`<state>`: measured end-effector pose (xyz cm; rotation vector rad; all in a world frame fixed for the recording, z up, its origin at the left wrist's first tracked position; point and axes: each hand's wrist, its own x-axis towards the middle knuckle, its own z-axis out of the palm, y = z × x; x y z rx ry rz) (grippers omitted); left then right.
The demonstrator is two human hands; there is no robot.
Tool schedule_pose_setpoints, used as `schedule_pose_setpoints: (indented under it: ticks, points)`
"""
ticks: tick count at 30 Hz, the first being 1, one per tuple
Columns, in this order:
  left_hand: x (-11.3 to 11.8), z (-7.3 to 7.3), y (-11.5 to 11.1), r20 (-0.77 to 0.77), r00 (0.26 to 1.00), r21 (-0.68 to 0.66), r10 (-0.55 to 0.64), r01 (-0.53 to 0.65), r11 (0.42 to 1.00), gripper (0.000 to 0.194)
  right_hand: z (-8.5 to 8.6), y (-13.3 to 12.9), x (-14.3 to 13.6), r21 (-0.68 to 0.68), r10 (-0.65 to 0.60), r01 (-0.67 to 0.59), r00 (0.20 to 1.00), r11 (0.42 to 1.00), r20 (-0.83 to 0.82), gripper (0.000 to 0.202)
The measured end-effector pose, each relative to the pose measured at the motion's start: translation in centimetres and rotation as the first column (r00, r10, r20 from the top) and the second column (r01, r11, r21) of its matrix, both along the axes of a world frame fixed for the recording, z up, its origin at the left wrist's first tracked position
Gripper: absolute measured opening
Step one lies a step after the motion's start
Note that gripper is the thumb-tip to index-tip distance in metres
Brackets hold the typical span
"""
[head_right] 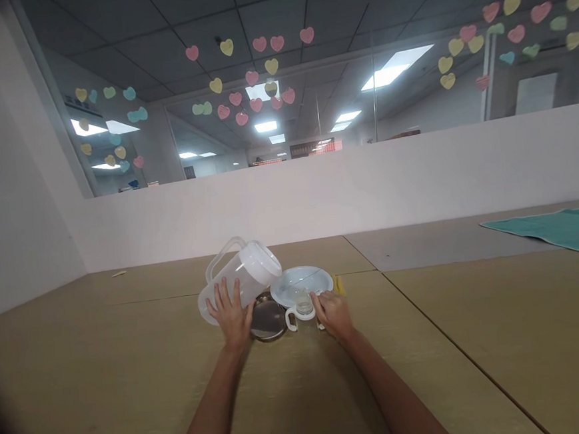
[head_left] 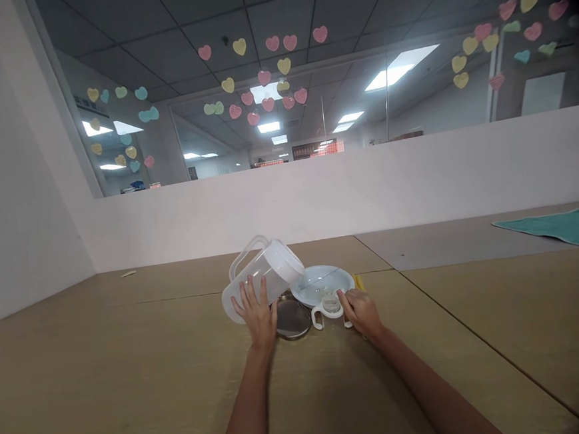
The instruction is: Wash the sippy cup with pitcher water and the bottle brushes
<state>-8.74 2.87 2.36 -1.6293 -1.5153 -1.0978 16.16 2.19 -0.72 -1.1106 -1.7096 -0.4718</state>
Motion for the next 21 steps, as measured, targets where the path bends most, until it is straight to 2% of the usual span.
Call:
schedule_pose_setpoints:
  ticks: [7,21]
  points:
    - [-0.09,0.0,0.05,-0.087,0.994,-0.028,-0.063,0.061,0.998,0.051,-0.06,0.08,0.04,-0.008,-0.02,0.02,1.0,1.0,0.024,0.046]
    - [0.05,0.0,-0.09,-0.093,0.989,-0.053,-0.112,0.107,0.993,0.052,-0.28,0.31,0.02,-0.023,0.009,-0.009,1.0,1.0,-0.016,0.047]
